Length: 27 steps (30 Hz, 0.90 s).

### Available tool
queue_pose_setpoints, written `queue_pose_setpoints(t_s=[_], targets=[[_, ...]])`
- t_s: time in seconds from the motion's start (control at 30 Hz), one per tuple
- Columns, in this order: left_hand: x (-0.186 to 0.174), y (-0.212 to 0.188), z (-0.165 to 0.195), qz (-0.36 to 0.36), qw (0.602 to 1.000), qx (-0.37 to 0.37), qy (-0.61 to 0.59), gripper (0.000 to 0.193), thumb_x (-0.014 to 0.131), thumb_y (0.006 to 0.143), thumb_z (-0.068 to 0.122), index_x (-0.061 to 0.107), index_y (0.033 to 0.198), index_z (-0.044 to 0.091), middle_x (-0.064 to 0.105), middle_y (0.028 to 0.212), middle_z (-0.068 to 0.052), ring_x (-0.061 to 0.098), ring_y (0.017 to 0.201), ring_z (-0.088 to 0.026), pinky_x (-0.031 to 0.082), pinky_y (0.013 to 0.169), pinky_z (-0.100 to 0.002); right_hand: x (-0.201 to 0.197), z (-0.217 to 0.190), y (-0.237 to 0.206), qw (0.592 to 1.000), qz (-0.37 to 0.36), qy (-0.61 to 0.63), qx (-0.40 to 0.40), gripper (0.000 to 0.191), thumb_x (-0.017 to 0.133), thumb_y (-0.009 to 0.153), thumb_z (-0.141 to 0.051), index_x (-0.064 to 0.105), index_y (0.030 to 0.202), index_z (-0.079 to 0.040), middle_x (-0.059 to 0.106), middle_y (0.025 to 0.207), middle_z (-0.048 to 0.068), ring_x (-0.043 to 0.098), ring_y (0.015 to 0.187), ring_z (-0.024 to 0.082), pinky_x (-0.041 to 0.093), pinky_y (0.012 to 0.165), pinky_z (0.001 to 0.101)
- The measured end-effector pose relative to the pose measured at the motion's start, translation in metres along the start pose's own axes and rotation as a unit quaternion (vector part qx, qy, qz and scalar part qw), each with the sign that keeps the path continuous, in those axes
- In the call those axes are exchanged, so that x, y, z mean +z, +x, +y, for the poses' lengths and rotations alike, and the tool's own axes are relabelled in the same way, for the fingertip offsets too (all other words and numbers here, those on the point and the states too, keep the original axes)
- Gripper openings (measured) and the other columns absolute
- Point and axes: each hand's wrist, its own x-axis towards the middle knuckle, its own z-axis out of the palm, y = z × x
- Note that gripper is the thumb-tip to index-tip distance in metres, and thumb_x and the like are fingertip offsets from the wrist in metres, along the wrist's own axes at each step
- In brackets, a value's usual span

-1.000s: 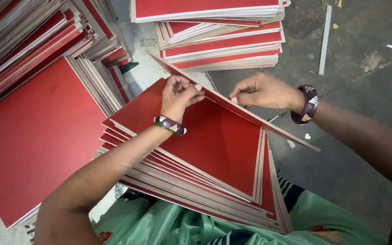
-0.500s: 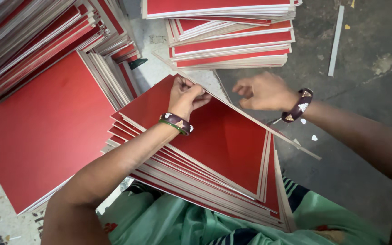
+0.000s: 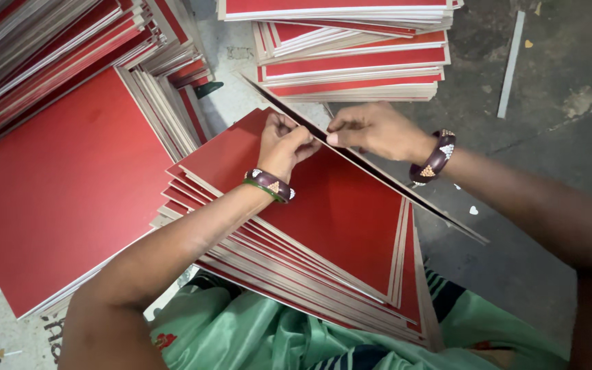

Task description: The person sits on the floor and repeatedly picks up red rectangular boards with white edges, aligns them, and places them into a growing stack. The person handles the boards one at a time, adjusting their orientation before stacking.

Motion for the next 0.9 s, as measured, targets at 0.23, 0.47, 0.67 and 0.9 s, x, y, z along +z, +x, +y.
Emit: queue_pose_setpoints(t_s=[0.23, 0.47, 0.67, 0.9], targets=[[-0.024, -0.038, 0.004, 0.052, 0.995, -0.084, 0.013, 0.050, 0.061, 0.080, 0.003, 0.042, 0.124, 0.016, 0.054, 0.085, -0.002, 0.061, 0.081, -0.016, 0.061, 0.093, -0.054, -0.049, 0.029, 0.004, 0.979, 0.107, -0.173, -0.006, 0.031, 0.046, 0.112, -0.033, 0.067, 0.112, -0.010, 0.066, 0.075, 0.015, 0.064, 0.068, 0.030, 0.051, 0.066, 0.0433], [-0.064, -0.074, -0.004, 0.099, 0.977, -0.189, -0.017, 0.041, 0.059, 0.087, 0.007, 0.039, 0.120, -0.007, 0.069, 0.101, -0.014, 0.073, 0.090, -0.029, 0.059, 0.086, -0.056, -0.058, 0.034, -0.014, 0.972, 0.049, -0.229, -0.011, 0.031, 0.054, 0.098, -0.025, 0.052, 0.123, -0.006, 0.065, 0.069, 0.022, 0.066, 0.068, 0.041, 0.051, 0.065, 0.0535], [-0.062, -0.100, -0.012, 0.149, 0.970, -0.184, 0.048, 0.026, 0.058, 0.087, 0.000, 0.047, 0.110, 0.000, 0.068, 0.102, -0.016, 0.074, 0.088, -0.032, 0.062, 0.078, -0.050, -0.050, 0.030, -0.015, 0.936, 0.058, -0.348, 0.001, 0.037, 0.055, 0.100, -0.024, 0.047, 0.128, -0.002, 0.066, 0.070, 0.024, 0.066, 0.074, 0.045, 0.051, 0.069, 0.0561], [-0.072, -0.141, 0.016, 0.152, 0.957, -0.239, 0.058, 0.019, 0.056, 0.093, 0.014, 0.057, 0.103, -0.001, 0.071, 0.097, -0.019, 0.074, 0.084, -0.035, 0.064, 0.070, -0.047, -0.050, 0.035, -0.014, 0.979, 0.039, -0.200, -0.007, 0.034, 0.047, 0.105, -0.037, 0.057, 0.118, -0.008, 0.065, 0.075, 0.021, 0.066, 0.073, 0.040, 0.051, 0.069, 0.0525]])
